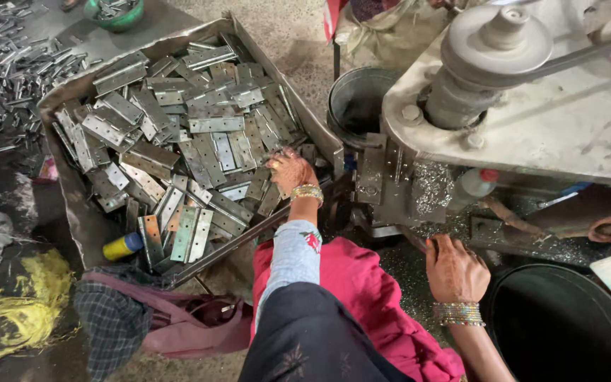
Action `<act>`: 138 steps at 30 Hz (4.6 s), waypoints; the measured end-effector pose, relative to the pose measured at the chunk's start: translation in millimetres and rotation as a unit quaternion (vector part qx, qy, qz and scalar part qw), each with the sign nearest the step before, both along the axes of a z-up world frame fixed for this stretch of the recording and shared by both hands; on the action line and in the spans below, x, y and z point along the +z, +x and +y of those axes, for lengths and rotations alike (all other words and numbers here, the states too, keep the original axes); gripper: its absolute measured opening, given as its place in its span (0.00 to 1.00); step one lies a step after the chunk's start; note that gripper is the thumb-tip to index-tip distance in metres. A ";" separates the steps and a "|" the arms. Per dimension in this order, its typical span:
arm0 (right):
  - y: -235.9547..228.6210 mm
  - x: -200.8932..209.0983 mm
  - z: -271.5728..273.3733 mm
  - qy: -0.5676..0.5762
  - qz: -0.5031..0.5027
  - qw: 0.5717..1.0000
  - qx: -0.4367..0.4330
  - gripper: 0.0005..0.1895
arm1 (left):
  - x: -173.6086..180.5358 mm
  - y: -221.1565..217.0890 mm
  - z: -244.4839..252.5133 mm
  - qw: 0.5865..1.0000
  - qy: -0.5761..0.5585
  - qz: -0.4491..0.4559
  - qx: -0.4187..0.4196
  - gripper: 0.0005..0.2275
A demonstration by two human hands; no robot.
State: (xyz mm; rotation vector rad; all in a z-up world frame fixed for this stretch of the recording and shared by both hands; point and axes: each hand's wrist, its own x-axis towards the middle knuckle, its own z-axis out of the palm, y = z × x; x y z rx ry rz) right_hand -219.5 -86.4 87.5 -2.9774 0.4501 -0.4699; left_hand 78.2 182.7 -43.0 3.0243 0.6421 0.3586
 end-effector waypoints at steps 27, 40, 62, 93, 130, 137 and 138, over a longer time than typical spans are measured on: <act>-0.2 -2.9 -3.2 -0.006 -0.005 1.000 0.008 0.12 | 39.1 -112.6 44.2 0.983 -0.004 -0.174 -0.051 0.09; -10.0 -8.6 -6.9 0.021 -0.021 0.999 0.035 0.13 | 100.7 -128.7 73.0 0.950 -0.212 -0.184 -0.137 0.16; -17.8 -91.7 -31.7 0.034 0.233 0.970 0.054 0.18 | -1.2 -176.8 -145.2 0.889 -0.033 0.032 -0.456 0.18; -53.5 -187.6 -41.6 0.190 0.281 0.940 0.025 0.21 | -10.2 -104.4 -175.2 0.908 0.015 -0.039 -0.417 0.16; -44.3 -182.8 -35.3 0.220 0.273 0.936 0.005 0.20 | 38.8 -61.0 -181.9 0.906 0.123 0.062 -0.400 0.17; -55.5 -216.4 -42.9 0.289 0.229 0.929 0.023 0.30 | 23.9 -60.7 -182.1 0.910 0.118 0.091 -0.387 0.17; -48.4 -222.3 -47.2 0.293 0.235 0.927 0.024 0.30 | 26.8 -55.1 -185.5 0.911 0.109 0.079 -0.390 0.17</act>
